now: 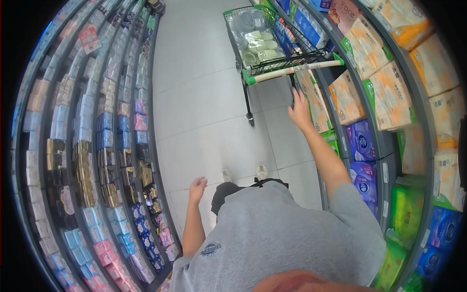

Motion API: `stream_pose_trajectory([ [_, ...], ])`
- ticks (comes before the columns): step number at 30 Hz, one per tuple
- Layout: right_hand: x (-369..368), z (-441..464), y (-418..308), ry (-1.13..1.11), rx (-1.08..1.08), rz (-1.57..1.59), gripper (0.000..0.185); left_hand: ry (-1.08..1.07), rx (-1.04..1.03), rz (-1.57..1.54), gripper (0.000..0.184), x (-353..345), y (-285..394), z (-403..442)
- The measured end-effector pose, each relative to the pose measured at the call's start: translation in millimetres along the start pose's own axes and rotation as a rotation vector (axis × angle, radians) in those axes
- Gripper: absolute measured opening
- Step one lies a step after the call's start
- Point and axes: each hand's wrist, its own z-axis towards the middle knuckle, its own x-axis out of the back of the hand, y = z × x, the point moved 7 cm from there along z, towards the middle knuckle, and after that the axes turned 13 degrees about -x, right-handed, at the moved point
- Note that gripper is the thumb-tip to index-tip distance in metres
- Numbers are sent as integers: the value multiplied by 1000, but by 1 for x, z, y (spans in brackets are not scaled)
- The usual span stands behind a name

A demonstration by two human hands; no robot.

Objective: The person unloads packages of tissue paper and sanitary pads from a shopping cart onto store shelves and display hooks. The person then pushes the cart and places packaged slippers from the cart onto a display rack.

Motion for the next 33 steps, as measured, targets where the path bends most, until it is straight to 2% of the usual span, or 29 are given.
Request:
stream_pose_trajectory([
  [1,7,29,-45,50,87,-13,79,-24,-114,10,35,-3,20,16],
  [2,-4,53,-72,74,143,-101,81,-25,-117,9,35,-1,24,26],
  [5,-73,107,-93,-163,23,-480,68,-100,-90,20,36,16,8,56],
  [7,-87,115,-109,-124,-87,-575,36,-99,-26,20,35,42,-38,64],
  [9,-98,121,-112,-123,-138,-639,32,-70,101,1,29,76,-78,62],
  [13,-130,126,-137,-184,-107,-792,24,10,474,-106,25,159,-169,29],
  [15,-134,119,-161,-197,-117,-830,22,-39,611,-43,24,197,-213,26],
  [16,-139,113,-168,-217,-126,-818,22,-58,618,-39,24,215,-239,28],
  [18,-152,100,-187,-246,-136,-795,23,-259,584,51,21,242,-276,47],
  [20,-166,87,-210,-267,-151,-790,23,-259,638,26,19,257,-276,82],
  [21,-174,81,-222,-281,-152,-767,22,-237,682,0,16,258,-269,104],
  [23,-195,71,-240,-293,-163,-743,21,-171,545,-28,14,247,-226,161],
  [24,-201,64,-255,-316,-176,-715,20,-315,143,229,14,240,-213,208],
  [26,-218,51,-279,-344,-188,-653,22,-187,322,-38,14,218,-132,255],
  [27,-226,43,-287,-350,-186,-619,25,-168,254,-32,16,205,-103,285],
  [29,-222,22,-317,-278,-100,-430,33,-274,134,-56,24,171,-36,326],
  [30,-215,11,-318,-272,-114,-431,33,-328,87,-66,29,152,-3,337],
  [32,-174,-8,-340,48,163,1,31,-460,55,-199,40,110,57,339],
  [33,-164,-11,-327,61,144,0,31,-574,26,-314,45,90,96,328],
])
